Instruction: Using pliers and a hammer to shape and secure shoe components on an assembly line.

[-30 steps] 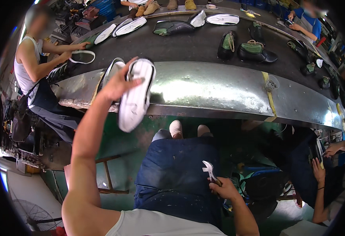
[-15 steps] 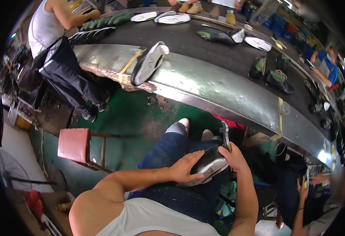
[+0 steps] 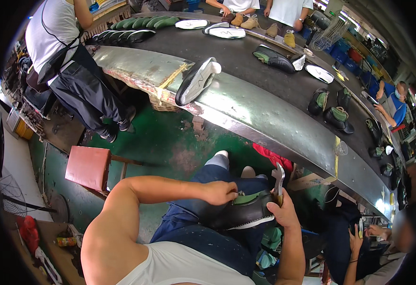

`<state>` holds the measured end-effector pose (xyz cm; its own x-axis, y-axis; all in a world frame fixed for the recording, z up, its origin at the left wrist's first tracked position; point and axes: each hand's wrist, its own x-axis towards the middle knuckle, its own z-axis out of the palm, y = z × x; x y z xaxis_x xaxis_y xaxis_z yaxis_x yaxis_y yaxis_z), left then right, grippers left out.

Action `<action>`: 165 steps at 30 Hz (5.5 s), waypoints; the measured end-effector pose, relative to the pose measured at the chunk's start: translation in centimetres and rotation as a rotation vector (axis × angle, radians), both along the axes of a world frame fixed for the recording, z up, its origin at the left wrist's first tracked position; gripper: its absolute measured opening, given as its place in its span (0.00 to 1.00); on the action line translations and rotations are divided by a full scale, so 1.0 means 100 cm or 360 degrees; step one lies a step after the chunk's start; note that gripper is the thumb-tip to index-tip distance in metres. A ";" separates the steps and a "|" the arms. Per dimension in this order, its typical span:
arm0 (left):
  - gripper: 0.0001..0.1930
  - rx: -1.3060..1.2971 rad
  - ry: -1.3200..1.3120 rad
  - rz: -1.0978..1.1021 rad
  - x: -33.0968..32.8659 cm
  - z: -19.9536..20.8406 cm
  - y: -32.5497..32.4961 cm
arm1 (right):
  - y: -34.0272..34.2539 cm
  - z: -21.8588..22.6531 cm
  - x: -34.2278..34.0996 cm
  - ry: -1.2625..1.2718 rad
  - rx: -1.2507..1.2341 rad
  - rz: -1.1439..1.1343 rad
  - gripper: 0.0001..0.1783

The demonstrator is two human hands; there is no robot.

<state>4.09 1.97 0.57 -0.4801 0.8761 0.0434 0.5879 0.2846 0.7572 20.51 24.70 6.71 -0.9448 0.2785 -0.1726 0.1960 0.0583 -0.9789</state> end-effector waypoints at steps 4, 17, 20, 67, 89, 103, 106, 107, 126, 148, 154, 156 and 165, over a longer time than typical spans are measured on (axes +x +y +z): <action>0.12 -0.0250 -0.0339 -0.0273 -0.016 0.019 0.000 | -0.015 0.016 -0.002 -0.0022 0.0273 0.0075 0.36; 0.14 -0.0041 -0.2760 0.0017 -0.020 0.022 -0.052 | -0.046 0.051 -0.017 -0.0008 0.0438 0.0270 0.37; 0.17 -0.0329 -0.1979 0.0048 -0.036 0.033 -0.053 | -0.048 0.053 -0.025 0.0051 0.0447 0.0447 0.36; 0.24 0.0429 -0.0914 0.0011 -0.038 0.021 -0.018 | -0.063 0.012 -0.012 -0.0527 -0.0274 0.0507 0.15; 0.21 0.0574 -0.0799 0.0321 -0.028 0.007 -0.003 | -0.057 0.008 -0.009 -0.0401 0.0948 0.0550 0.12; 0.28 0.0500 -0.1205 0.0152 -0.057 -0.027 0.014 | -0.055 -0.043 -0.028 -0.0206 0.0771 -0.0145 0.32; 0.32 0.0368 -0.1735 0.0244 -0.043 -0.031 0.032 | -0.052 -0.109 -0.027 -0.0267 0.0559 -0.0232 0.28; 0.31 0.0336 -0.1688 0.0240 -0.041 -0.038 0.038 | -0.054 -0.116 -0.020 -0.0290 0.0548 -0.0242 0.28; 0.49 -0.0179 -0.1761 -0.0206 -0.001 -0.069 0.022 | -0.006 -0.089 0.056 -0.0846 0.0019 -0.0131 0.22; 0.31 -0.0068 -0.1485 0.0967 0.061 -0.082 0.034 | -0.062 -0.082 0.054 -0.0442 0.0995 0.0534 0.18; 0.28 -0.0180 -0.0580 0.0615 0.051 -0.095 0.030 | -0.026 -0.056 0.053 -0.0544 0.1219 0.0672 0.26; 0.26 -0.0153 -0.0577 0.0578 0.056 -0.093 0.029 | -0.021 -0.061 0.050 -0.0433 0.1378 0.0609 0.29; 0.28 -0.0347 0.0093 -0.0237 0.043 -0.066 0.037 | -0.011 -0.103 0.061 -0.0430 0.1300 0.0173 0.15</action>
